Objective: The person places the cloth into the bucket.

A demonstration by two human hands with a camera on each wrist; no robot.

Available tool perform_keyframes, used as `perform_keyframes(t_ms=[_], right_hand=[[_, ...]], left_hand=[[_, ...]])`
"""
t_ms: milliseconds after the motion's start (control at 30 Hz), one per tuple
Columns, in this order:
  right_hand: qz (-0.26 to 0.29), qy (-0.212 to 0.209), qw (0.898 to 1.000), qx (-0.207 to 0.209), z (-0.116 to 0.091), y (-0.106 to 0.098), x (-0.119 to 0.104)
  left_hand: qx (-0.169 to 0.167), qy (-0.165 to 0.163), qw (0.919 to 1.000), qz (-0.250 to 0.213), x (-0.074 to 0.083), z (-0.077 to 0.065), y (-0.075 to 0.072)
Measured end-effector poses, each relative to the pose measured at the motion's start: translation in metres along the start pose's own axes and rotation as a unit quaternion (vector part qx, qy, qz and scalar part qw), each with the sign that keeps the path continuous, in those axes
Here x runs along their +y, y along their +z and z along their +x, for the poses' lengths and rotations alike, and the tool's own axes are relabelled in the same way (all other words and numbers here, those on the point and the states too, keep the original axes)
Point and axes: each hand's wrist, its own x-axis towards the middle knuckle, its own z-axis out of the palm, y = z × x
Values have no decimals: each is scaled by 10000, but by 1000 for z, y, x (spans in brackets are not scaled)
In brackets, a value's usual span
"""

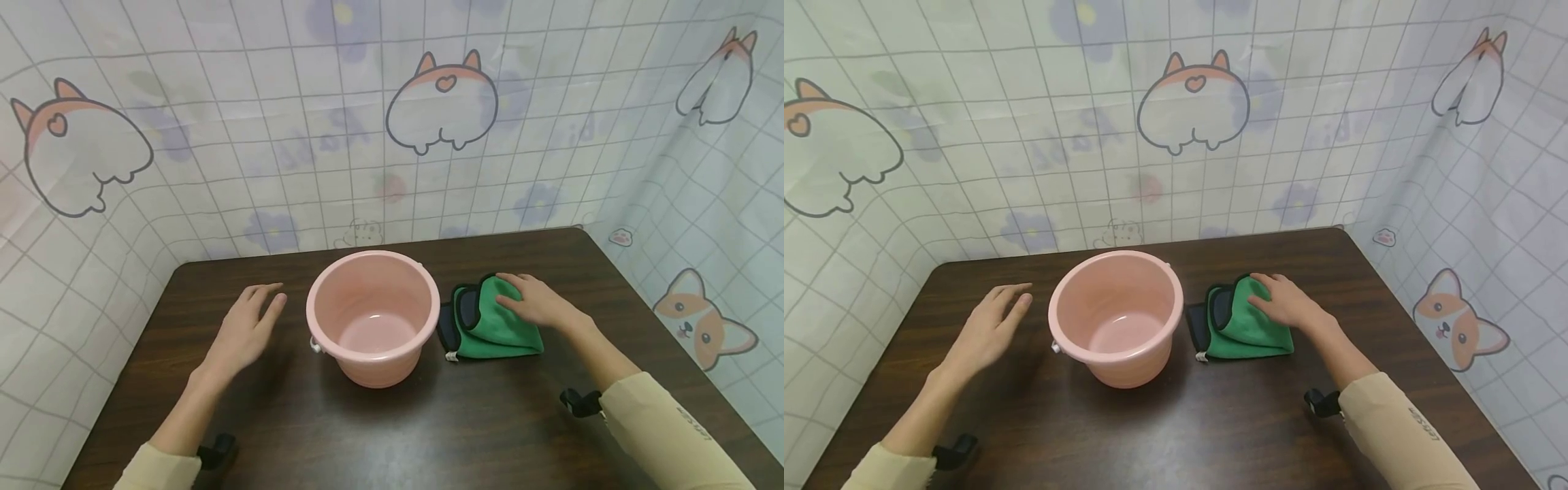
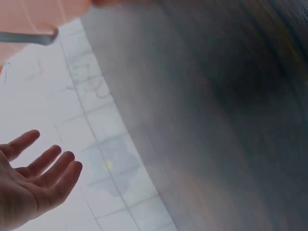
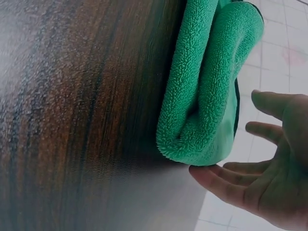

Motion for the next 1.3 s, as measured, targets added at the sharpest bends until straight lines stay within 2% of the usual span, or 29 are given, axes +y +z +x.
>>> perform_keyframes(t_ms=[200, 367, 667, 1033, 1300], right_hand=[[49, -3, 10000, -5, -1, -1, 6], [308, -61, 9995, -68, -1, -2, 13], [733, 306, 9964, -311, 0, -1, 20], [1107, 327, 9929, -284, 2, -2, 20], [1318, 267, 9907, -196, 0, -1, 20]], left_hand=[[272, 155, 9984, -467, 12, 1, 2], [442, 214, 9962, -721, 17, 2, 4], [465, 227, 9931, -1055, 23, 1, 7], [436, 351, 9891, -1361, 30, 2, 13], [225, 98, 9880, -1524, 33, 3, 15]])
